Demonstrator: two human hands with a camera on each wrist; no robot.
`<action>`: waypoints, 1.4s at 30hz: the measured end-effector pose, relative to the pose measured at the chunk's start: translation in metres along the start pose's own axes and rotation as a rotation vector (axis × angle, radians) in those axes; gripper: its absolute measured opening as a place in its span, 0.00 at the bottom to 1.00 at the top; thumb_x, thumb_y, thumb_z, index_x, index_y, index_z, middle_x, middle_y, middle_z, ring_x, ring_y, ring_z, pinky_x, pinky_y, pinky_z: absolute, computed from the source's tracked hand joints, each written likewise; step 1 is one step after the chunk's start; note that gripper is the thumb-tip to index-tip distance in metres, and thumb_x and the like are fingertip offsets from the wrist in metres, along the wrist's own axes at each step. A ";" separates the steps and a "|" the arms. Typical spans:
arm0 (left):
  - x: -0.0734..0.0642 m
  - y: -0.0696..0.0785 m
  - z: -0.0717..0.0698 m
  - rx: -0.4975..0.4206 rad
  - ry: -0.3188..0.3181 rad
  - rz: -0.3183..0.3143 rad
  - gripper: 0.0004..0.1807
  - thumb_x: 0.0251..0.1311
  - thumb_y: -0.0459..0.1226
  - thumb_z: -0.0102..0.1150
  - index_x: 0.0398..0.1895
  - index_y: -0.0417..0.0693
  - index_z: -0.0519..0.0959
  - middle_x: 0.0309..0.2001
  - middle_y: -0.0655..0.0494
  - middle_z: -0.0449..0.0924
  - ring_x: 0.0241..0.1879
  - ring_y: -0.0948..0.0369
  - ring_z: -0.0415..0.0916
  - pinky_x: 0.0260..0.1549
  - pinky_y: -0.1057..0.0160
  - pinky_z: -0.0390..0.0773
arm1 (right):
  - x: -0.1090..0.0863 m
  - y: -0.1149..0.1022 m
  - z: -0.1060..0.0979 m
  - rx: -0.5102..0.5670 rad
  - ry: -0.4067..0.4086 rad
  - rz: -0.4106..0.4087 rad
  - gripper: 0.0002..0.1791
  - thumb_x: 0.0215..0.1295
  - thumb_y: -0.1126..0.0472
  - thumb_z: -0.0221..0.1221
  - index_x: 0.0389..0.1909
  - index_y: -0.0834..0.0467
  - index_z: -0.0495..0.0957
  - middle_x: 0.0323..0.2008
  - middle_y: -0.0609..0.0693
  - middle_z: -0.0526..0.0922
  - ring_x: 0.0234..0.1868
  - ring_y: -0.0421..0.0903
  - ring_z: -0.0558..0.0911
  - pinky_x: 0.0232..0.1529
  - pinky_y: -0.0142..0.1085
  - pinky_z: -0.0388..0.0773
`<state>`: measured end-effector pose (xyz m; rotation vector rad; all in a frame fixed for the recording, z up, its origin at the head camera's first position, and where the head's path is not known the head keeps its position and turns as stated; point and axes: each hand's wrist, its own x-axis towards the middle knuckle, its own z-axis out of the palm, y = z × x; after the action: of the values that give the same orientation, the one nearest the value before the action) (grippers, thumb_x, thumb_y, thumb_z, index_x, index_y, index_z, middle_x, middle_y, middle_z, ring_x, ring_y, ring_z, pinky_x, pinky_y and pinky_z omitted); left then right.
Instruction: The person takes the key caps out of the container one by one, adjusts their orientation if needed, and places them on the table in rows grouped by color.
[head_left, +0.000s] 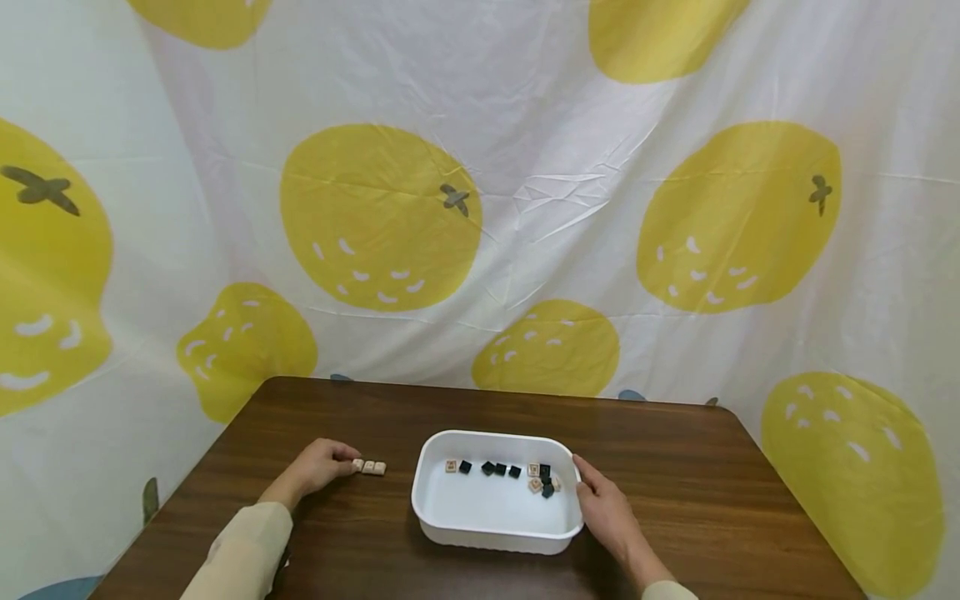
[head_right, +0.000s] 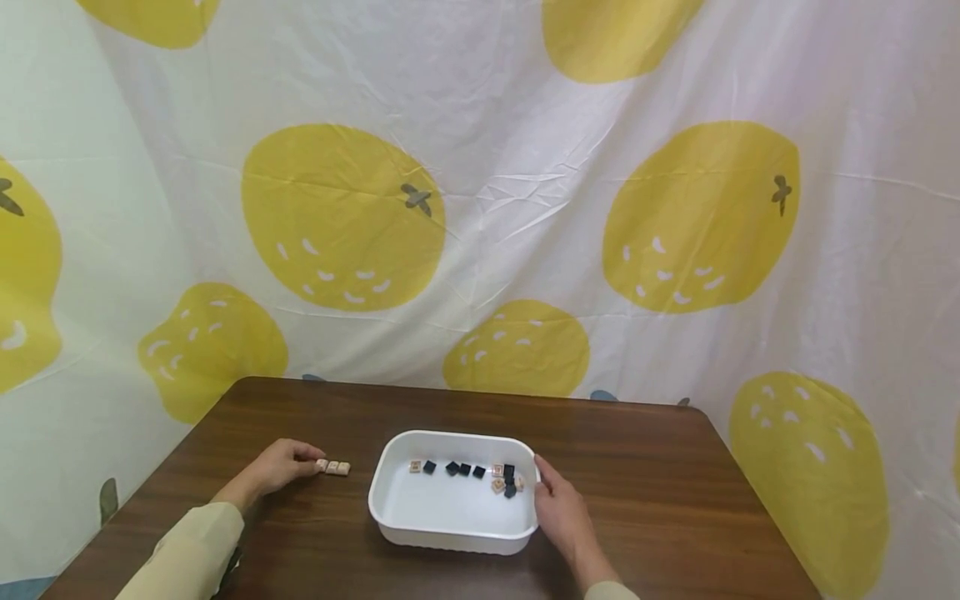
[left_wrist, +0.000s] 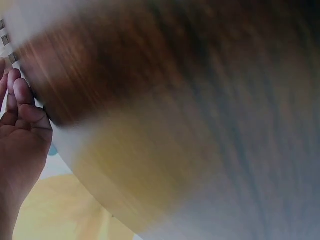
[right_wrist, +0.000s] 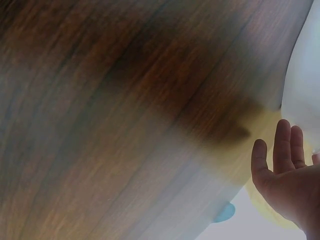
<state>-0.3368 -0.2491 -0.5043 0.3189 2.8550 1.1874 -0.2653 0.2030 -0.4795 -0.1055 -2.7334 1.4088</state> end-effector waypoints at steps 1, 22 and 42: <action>0.000 0.000 0.000 0.005 -0.004 0.005 0.08 0.60 0.32 0.65 0.41 0.38 0.86 0.39 0.49 0.84 0.39 0.58 0.75 0.43 0.53 0.75 | 0.000 0.000 0.000 -0.001 -0.002 0.003 0.26 0.74 0.63 0.44 0.71 0.61 0.66 0.63 0.70 0.71 0.65 0.67 0.68 0.64 0.62 0.60; 0.001 0.003 0.002 -0.008 0.061 -0.040 0.14 0.61 0.33 0.61 0.49 0.38 0.82 0.46 0.46 0.83 0.46 0.51 0.76 0.47 0.48 0.75 | -0.001 0.002 0.001 -0.009 0.021 -0.031 0.26 0.73 0.64 0.44 0.70 0.61 0.67 0.62 0.69 0.72 0.65 0.66 0.69 0.64 0.61 0.61; 0.046 0.134 0.035 -0.138 0.080 0.125 0.14 0.64 0.38 0.62 0.51 0.44 0.83 0.46 0.53 0.83 0.46 0.55 0.77 0.45 0.54 0.78 | -0.001 0.001 0.000 -0.037 0.014 -0.049 0.26 0.73 0.64 0.45 0.70 0.62 0.67 0.60 0.69 0.74 0.63 0.66 0.71 0.62 0.61 0.63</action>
<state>-0.3548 -0.1230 -0.4321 0.4595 2.8364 1.4422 -0.2646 0.2034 -0.4798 -0.0503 -2.7322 1.3401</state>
